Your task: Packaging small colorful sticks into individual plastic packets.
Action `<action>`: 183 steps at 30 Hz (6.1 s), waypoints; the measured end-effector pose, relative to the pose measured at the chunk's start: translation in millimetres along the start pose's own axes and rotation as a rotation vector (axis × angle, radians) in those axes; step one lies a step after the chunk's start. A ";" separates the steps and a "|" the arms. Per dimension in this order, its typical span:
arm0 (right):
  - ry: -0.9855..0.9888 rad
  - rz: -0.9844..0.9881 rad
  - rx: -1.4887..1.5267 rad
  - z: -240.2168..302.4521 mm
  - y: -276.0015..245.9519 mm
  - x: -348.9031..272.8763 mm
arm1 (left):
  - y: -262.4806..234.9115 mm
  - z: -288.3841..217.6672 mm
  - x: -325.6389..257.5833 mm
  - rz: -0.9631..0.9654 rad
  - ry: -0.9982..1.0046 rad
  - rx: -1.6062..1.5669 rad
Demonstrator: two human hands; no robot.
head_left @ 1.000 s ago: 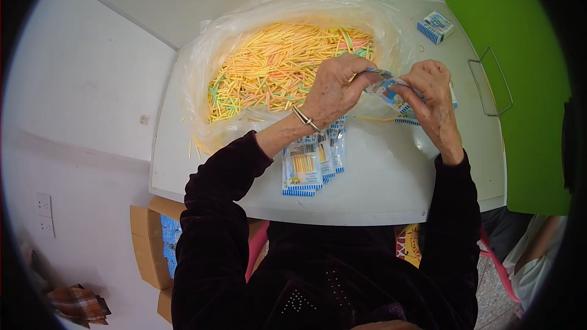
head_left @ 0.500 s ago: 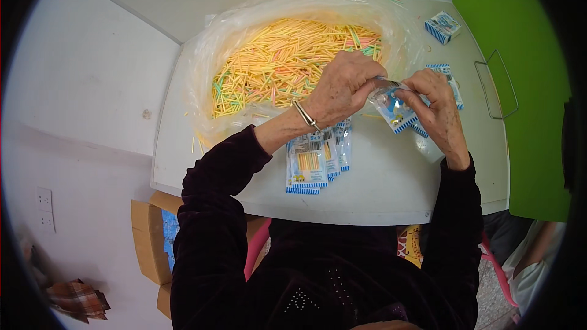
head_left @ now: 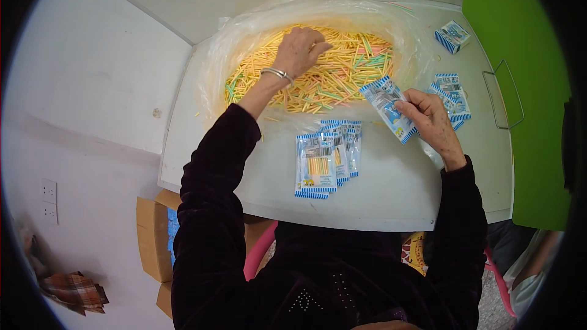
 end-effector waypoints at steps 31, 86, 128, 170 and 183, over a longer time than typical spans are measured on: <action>0.071 -0.133 0.194 -16.4 -19.5 0.2 | 69.1 46.5 7.5 0.118 -0.048 0.565; -0.143 -0.410 0.875 -8.9 -3.3 76.3 | 48.4 28.7 -13.5 -0.359 -0.426 -0.961; 0.109 -0.033 0.426 -7.3 7.7 4.7 | 2.4 -106.6 -12.0 -0.103 -0.184 -1.235; 0.076 -0.029 0.407 -14.1 4.9 5.5 | 11.8 -112.0 -27.7 0.078 -0.124 -0.983; -0.004 0.022 0.512 -2.6 21.9 7.7 | 13.3 -115.8 -33.4 0.285 -0.063 -0.550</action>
Point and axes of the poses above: each hand's wrist, its own x-axis towards the middle knuckle, its own y-axis out of the palm, z = x × y, the point moved 10 cm from there along x, towards the middle knuckle, and after that the axes turned 4 degrees about -y, right-handed, at the moved point
